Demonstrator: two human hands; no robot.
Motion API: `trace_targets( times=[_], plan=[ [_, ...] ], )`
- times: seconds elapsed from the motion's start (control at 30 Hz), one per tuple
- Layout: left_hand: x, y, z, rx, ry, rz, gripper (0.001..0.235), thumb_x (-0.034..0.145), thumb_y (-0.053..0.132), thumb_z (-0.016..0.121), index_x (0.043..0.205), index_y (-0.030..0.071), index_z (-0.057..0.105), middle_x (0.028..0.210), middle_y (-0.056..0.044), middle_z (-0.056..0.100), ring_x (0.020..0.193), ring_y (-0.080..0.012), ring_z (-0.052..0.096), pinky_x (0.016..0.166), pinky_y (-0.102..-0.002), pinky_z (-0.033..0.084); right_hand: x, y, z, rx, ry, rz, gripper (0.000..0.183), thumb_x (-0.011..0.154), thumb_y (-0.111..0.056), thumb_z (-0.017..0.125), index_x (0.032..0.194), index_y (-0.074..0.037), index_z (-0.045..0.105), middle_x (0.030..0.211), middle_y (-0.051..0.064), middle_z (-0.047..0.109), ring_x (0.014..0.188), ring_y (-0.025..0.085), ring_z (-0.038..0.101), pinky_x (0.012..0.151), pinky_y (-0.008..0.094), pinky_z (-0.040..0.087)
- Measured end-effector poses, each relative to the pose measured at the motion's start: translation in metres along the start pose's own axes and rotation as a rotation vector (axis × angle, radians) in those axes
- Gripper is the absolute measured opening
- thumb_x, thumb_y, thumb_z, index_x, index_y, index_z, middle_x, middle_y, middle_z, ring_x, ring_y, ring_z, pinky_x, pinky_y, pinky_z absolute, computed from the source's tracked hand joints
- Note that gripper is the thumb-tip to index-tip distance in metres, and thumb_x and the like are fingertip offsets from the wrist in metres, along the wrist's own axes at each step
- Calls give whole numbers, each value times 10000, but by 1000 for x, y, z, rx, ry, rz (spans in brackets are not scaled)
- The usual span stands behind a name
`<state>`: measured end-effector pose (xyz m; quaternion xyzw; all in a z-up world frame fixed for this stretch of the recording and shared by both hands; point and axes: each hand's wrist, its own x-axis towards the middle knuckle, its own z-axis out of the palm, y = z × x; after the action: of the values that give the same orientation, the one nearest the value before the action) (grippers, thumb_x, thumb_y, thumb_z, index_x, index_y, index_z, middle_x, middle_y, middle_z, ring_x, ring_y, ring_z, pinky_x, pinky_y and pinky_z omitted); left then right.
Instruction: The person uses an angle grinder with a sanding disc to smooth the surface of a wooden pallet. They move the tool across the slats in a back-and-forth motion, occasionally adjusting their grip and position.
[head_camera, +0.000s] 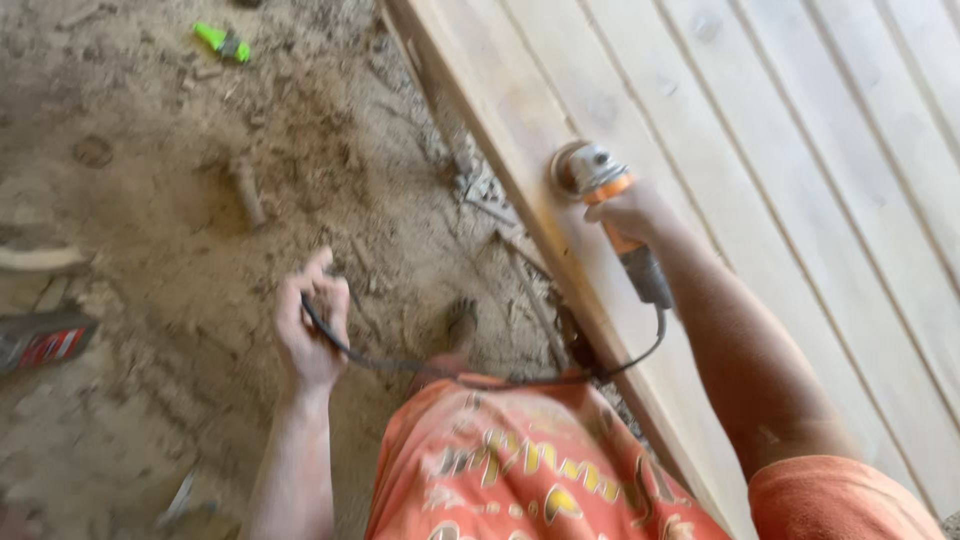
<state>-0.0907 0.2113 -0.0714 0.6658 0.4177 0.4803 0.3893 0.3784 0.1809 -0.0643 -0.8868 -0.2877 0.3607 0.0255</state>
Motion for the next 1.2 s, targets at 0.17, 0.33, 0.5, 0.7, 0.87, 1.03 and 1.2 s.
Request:
trace_targets(
  times=[0.17,0.33,0.5,0.7,0.87,1.03,1.2],
  plan=[
    [20,-1,-18,-8,28,-60,183,1126,164,612,1157,8,521,1328,-233,666,1050,-207,644,968,-367,560,-31,65,18,75,-19,-16,504,673,-283,854,1111,-59,747,978,150,743,862,258,712,748,397,572],
    [14,13,34,-43,-96,-37,235,1087,195,646,1207,6,575,1246,-158,676,994,-156,643,919,-336,564,-105,151,26,49,20,92,475,697,-314,842,1064,-22,764,874,166,763,762,269,732,716,415,582],
    [-16,21,93,-19,-324,-305,304,975,265,686,1154,35,598,1194,-149,692,934,-226,675,815,-384,576,-164,226,52,91,-52,195,458,682,-321,820,1014,-9,769,845,178,775,697,277,744,682,397,602],
    [-49,32,116,162,-402,-120,334,972,307,722,1126,25,633,1237,-199,704,1163,-299,685,971,-393,537,-224,328,83,137,-30,249,456,634,-346,827,964,-33,804,824,166,795,697,268,752,699,384,600],
    [-73,40,105,249,-339,-307,380,918,330,731,1161,52,642,1091,-138,754,1022,-241,734,880,-377,569,-224,363,74,266,118,315,498,590,-356,863,992,-68,804,856,140,809,767,260,759,743,399,580],
    [-79,23,92,184,-281,-228,354,934,304,735,1147,38,641,1067,-130,749,994,-230,728,873,-370,569,-169,296,54,150,38,215,509,578,-355,874,1000,-76,816,903,144,781,808,261,741,772,389,571],
    [-45,1,91,126,-253,-149,342,940,293,736,1138,31,638,1062,-147,728,995,-239,706,859,-361,566,-102,177,31,47,24,142,559,627,-386,860,1035,-13,781,944,180,772,833,279,742,794,394,578]
  ],
)
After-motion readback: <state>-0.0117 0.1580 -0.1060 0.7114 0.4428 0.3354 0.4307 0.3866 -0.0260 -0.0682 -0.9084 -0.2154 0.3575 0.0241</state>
